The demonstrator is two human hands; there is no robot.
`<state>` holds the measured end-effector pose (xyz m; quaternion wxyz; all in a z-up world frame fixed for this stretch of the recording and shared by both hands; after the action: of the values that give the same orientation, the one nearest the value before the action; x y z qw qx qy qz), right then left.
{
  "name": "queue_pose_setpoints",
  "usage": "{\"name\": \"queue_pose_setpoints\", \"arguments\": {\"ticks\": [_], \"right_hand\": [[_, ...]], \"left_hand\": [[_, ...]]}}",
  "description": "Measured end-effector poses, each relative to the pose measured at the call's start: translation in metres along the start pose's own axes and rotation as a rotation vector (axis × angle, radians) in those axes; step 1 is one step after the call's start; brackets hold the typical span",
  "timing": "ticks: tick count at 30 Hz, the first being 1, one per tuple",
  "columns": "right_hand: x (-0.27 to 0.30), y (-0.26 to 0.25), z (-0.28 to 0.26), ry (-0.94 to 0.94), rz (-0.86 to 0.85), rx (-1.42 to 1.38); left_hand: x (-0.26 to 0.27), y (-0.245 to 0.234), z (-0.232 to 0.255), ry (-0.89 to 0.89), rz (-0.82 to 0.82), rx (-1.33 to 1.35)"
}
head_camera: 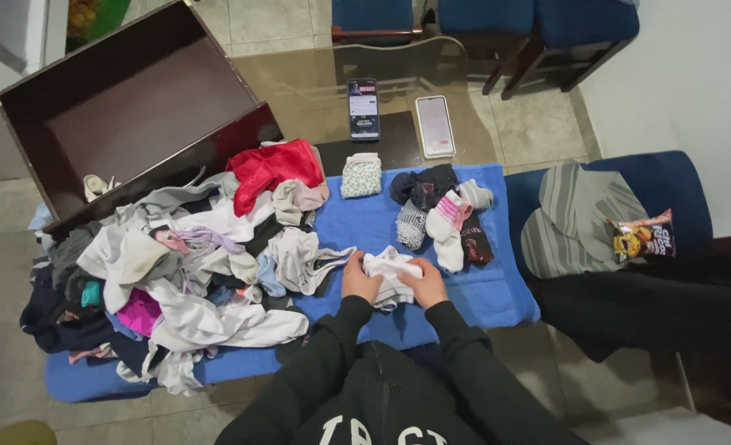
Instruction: The person sorts and folds a pile of socks and underwear on a blue-covered table. They pick up individual items, fold them, and place them into small stacks on the table. The person handles socks, briefs, and other small garments one at a time throughout the clip.
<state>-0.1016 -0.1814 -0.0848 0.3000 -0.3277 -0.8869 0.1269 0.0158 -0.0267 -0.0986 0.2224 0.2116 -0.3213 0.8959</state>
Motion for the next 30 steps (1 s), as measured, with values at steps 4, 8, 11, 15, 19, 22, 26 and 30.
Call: {"name": "queue_pose_setpoints", "arguments": {"ticks": [4,8,11,15,19,22,26,30], "right_hand": [[0.012,0.008,-0.054,-0.024,0.034,-0.290],[0.003,0.010,-0.091,0.023,0.014,-0.409],[0.017,0.017,-0.143,0.087,0.029,-0.363],[-0.012,0.045,-0.130,0.189,0.042,-0.701],[0.029,0.032,-0.194,0.299,-0.140,-0.551],[-0.013,0.047,-0.133,0.335,-0.173,-0.480],[-0.049,0.060,-0.101,0.128,-0.068,-0.186],[-0.047,0.072,-0.114,-0.018,-0.072,0.382]], "left_hand": [[-0.064,0.019,-0.045,-0.036,-0.021,0.227],[-0.124,0.015,-0.061,-0.097,0.007,0.311],[-0.141,-0.009,-0.053,-0.110,0.021,0.342],[-0.139,-0.034,-0.033,-0.009,0.037,0.690],[-0.138,-0.038,-0.029,-0.088,0.074,0.809],[-0.114,-0.064,0.005,-0.080,0.026,0.952],[-0.079,-0.106,0.053,0.047,-0.072,0.643],[-0.123,-0.077,0.004,0.004,-0.064,0.088]]}}
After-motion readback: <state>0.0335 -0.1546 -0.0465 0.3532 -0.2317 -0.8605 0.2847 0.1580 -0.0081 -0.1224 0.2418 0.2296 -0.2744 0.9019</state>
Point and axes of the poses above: each hand's wrist, its own x-axis away from the middle knuckle, its own y-axis out of the palm, z = x × y, the point moved 3 cm from there along -x, towards the middle knuckle, and after that the axes turned 4 degrees about z, right-handed, at the moved point
